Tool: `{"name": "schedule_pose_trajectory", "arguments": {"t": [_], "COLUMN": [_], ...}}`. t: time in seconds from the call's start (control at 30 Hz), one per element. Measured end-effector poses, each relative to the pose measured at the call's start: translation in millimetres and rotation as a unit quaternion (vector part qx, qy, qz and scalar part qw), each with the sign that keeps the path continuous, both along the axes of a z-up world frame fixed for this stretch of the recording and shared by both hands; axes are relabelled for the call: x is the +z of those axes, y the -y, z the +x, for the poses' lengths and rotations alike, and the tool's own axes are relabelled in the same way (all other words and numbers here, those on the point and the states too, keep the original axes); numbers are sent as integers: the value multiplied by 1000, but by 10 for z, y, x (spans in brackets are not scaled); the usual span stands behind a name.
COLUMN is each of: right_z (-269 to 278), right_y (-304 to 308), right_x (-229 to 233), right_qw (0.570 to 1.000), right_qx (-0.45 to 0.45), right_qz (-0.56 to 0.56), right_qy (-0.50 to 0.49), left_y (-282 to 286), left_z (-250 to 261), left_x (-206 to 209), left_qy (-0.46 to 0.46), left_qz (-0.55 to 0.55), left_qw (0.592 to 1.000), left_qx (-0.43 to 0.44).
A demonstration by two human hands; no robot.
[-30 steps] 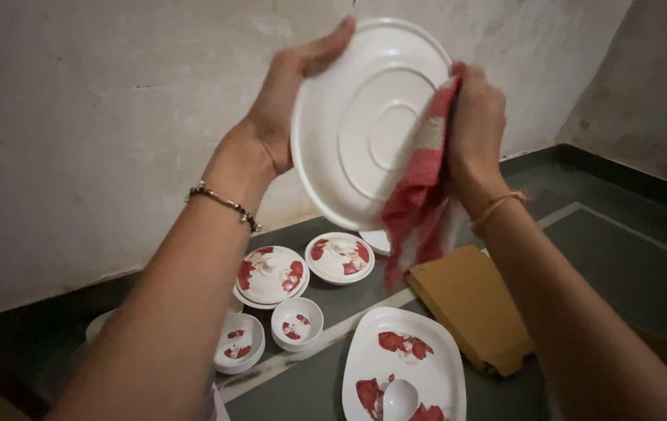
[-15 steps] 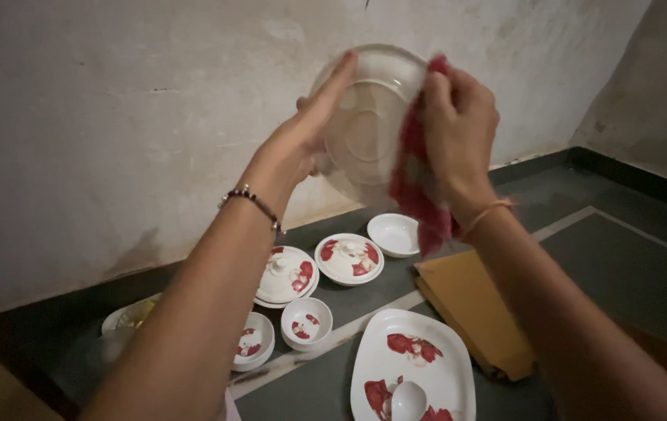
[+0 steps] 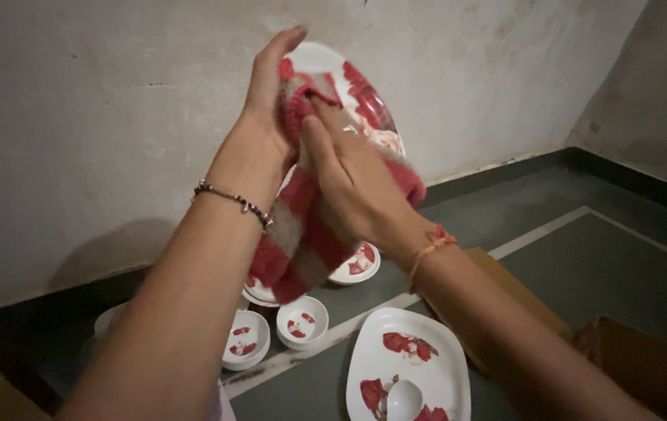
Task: The person wipes various ceramic plates and bowls with a cloth and places them into a cardboard box on the floor.
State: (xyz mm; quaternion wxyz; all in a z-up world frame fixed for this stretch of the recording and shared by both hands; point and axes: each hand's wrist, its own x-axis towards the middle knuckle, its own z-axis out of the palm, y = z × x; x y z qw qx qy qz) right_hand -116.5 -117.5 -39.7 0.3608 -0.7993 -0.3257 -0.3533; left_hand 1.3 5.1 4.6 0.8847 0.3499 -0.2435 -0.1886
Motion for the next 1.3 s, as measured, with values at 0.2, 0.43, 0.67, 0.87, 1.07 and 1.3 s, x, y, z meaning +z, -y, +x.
{"name": "schedule_pose_trajectory", "arguments": {"t": [0.2,0.43,0.67,0.87,1.07,1.3], "right_z": [383,813,1155,877,375,632], "right_y": [319,708,984,471,195,673], "right_x": [17,-78,-387,-282,-58,77], "right_qw": [965,940,947,968,980,898], "right_qx": [-187,-258,-232,-159,-140,-320], "right_qz": [-182,-208,-219,-181,-141,-186], "right_qy": [31,86,50,-65,-31,238], "left_y": [178,305,188,79,354,749], "left_z": [-351,-507,-360,-183,281,-112], "left_x": [146,189,217,159,-29,34], "left_qy": [73,133,123,51,164,69], "left_qz": [69,-42,-94,-136,-1,-83], "left_qw": [995,988,986,988,986,986], "left_qx": [-6,-65,-58,51,-24,-125]}}
